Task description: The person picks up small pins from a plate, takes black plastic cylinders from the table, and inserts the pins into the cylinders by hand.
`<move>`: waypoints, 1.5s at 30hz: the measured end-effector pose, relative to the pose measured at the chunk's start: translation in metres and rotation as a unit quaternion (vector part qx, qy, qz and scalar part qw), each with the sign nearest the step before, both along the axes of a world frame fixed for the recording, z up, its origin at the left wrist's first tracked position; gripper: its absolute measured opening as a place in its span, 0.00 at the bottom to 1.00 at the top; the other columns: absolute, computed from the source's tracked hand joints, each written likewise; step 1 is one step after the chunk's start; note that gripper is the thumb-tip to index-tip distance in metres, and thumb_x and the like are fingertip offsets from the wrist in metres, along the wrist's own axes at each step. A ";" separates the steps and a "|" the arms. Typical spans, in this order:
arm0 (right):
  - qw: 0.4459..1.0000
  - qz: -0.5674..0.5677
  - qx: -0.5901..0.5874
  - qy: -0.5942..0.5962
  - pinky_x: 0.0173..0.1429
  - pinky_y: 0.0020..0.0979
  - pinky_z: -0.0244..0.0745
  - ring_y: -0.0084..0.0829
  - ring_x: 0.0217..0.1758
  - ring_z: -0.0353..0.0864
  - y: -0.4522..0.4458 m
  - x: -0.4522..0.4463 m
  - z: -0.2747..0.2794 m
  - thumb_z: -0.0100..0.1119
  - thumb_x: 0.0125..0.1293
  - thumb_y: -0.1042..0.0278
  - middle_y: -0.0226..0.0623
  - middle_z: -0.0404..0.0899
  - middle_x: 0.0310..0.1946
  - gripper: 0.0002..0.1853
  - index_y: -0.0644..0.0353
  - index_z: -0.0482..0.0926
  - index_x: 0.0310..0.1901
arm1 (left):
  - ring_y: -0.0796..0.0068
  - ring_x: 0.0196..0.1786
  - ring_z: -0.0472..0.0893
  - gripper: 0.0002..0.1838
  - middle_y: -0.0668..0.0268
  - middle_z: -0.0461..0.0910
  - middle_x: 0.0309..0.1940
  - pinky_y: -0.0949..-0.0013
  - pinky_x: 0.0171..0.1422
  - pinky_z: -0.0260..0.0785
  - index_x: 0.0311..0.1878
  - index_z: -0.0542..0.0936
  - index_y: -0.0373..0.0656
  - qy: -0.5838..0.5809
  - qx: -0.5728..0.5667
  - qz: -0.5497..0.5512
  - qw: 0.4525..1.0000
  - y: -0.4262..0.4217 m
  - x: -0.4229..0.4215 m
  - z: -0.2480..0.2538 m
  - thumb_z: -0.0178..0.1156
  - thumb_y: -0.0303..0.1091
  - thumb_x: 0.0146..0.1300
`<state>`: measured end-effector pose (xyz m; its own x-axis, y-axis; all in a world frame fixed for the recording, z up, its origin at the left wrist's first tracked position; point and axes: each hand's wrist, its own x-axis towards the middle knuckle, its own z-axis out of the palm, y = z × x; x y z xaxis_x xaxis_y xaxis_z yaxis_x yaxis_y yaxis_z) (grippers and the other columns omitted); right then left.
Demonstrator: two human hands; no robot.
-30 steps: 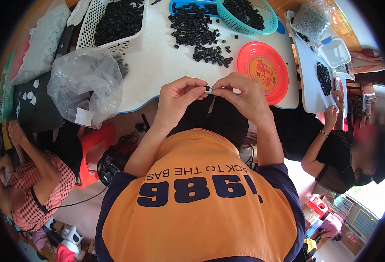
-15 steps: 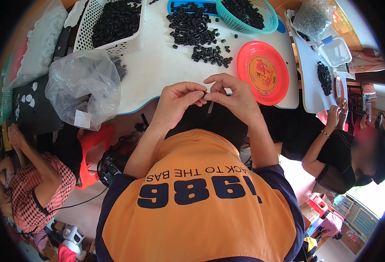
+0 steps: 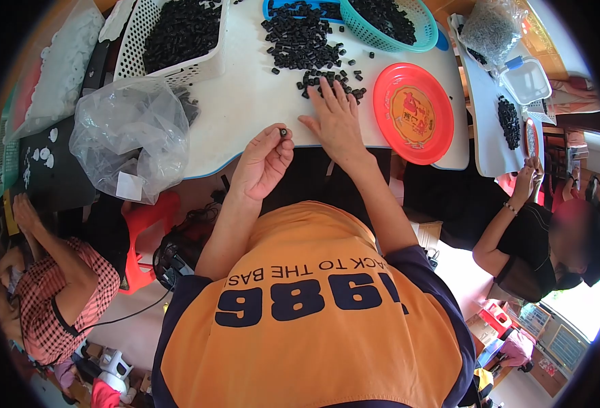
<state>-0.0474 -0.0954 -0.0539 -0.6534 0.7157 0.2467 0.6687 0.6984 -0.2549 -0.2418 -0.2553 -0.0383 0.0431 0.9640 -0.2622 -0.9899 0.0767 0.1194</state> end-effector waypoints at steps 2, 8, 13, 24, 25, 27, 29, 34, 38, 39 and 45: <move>1.000 0.003 0.006 -0.001 0.97 0.74 0.61 0.63 0.98 0.68 -0.004 -0.009 0.003 0.75 0.87 0.41 0.53 0.72 0.94 0.37 0.50 0.83 0.88 | 0.70 0.53 0.94 0.10 0.58 0.95 0.56 0.69 0.59 0.93 0.68 0.90 0.34 0.024 -0.018 0.025 0.999 0.002 -0.008 -0.006 0.68 0.29 0.94; 0.997 -0.007 0.001 0.077 0.95 0.68 0.67 0.54 0.96 0.75 0.035 -0.001 0.003 0.76 0.87 0.60 0.46 0.80 0.91 0.25 0.48 0.91 0.81 | 0.69 0.54 0.95 0.10 0.58 0.95 0.56 0.69 0.62 0.94 0.68 0.90 0.35 0.060 -0.042 0.059 0.996 0.021 -0.037 -0.030 0.69 0.29 0.94; 0.987 -0.046 0.005 0.151 0.68 0.50 0.88 0.53 0.62 0.93 0.083 0.000 0.020 0.79 0.82 0.67 0.45 0.96 0.57 0.12 0.56 1.00 0.61 | 0.69 0.54 0.95 0.10 0.58 0.95 0.57 0.68 0.64 0.93 0.67 0.90 0.36 0.091 -0.013 0.078 0.993 0.047 -0.057 -0.038 0.71 0.29 0.93; 0.995 -0.056 -0.066 0.046 0.69 0.56 0.82 0.50 0.64 0.93 0.115 -0.026 0.014 0.84 0.75 0.63 0.40 0.97 0.53 0.11 0.51 1.02 0.55 | 0.67 0.56 0.95 0.09 0.59 0.95 0.57 0.64 0.64 0.92 0.67 0.91 0.38 0.079 0.054 0.077 0.992 0.047 -0.053 -0.048 0.69 0.28 0.93; 0.996 -0.059 -0.053 0.036 0.70 0.56 0.82 0.49 0.64 0.93 0.111 -0.026 0.017 0.84 0.75 0.63 0.40 0.97 0.52 0.10 0.51 1.02 0.54 | 0.66 0.56 0.95 0.09 0.60 0.96 0.57 0.64 0.64 0.92 0.67 0.91 0.38 0.087 0.050 0.071 0.992 0.048 -0.054 -0.047 0.68 0.28 0.93; 0.997 -0.062 -0.038 0.027 0.70 0.56 0.82 0.49 0.64 0.93 0.111 -0.026 0.015 0.84 0.75 0.64 0.39 0.98 0.52 0.09 0.51 1.02 0.53 | 0.66 0.56 0.95 0.09 0.59 0.96 0.57 0.64 0.64 0.92 0.67 0.91 0.38 0.088 0.050 0.072 0.992 0.046 -0.054 -0.047 0.68 0.28 0.93; 0.997 -0.028 -0.039 0.052 0.70 0.56 0.82 0.49 0.63 0.94 0.114 -0.027 0.004 0.83 0.74 0.66 0.37 0.98 0.50 0.08 0.52 1.01 0.51 | 0.66 0.56 0.95 0.09 0.59 0.96 0.57 0.64 0.64 0.92 0.67 0.91 0.38 0.089 0.050 0.073 0.992 0.045 -0.054 -0.048 0.68 0.28 0.93; 0.996 0.011 -0.037 0.085 0.68 0.55 0.81 0.46 0.61 0.94 0.128 -0.027 -0.023 0.80 0.72 0.70 0.37 0.99 0.47 0.07 0.52 0.99 0.49 | 0.67 0.55 0.96 0.09 0.59 0.96 0.57 0.64 0.63 0.92 0.66 0.91 0.38 0.097 0.041 0.074 0.992 0.045 -0.053 -0.055 0.69 0.27 0.93; 0.981 0.015 -0.065 0.180 0.63 0.52 0.84 0.44 0.55 0.96 0.123 -0.021 -0.008 0.79 0.72 0.72 0.39 0.99 0.48 0.10 0.53 1.00 0.51 | 0.68 0.55 0.96 0.09 0.60 0.96 0.56 0.65 0.62 0.92 0.66 0.91 0.37 0.118 0.028 0.082 0.989 0.044 -0.048 -0.052 0.69 0.27 0.93; 0.981 0.018 -0.063 0.182 0.63 0.52 0.84 0.44 0.55 0.96 0.115 -0.019 0.006 0.79 0.72 0.72 0.39 0.99 0.48 0.10 0.53 1.00 0.51 | 0.69 0.54 0.96 0.09 0.60 0.96 0.56 0.66 0.62 0.92 0.66 0.92 0.37 0.139 0.023 0.074 0.987 0.044 -0.046 -0.051 0.69 0.27 0.92; 0.957 -0.071 -0.189 0.207 0.55 0.39 0.92 0.37 0.47 0.97 0.099 -0.006 0.011 0.82 0.77 0.69 0.45 0.99 0.53 0.14 0.59 1.00 0.60 | 0.70 0.54 0.95 0.09 0.60 0.97 0.55 0.67 0.62 0.92 0.66 0.93 0.36 0.202 -0.015 0.052 0.978 0.048 -0.038 -0.049 0.71 0.27 0.91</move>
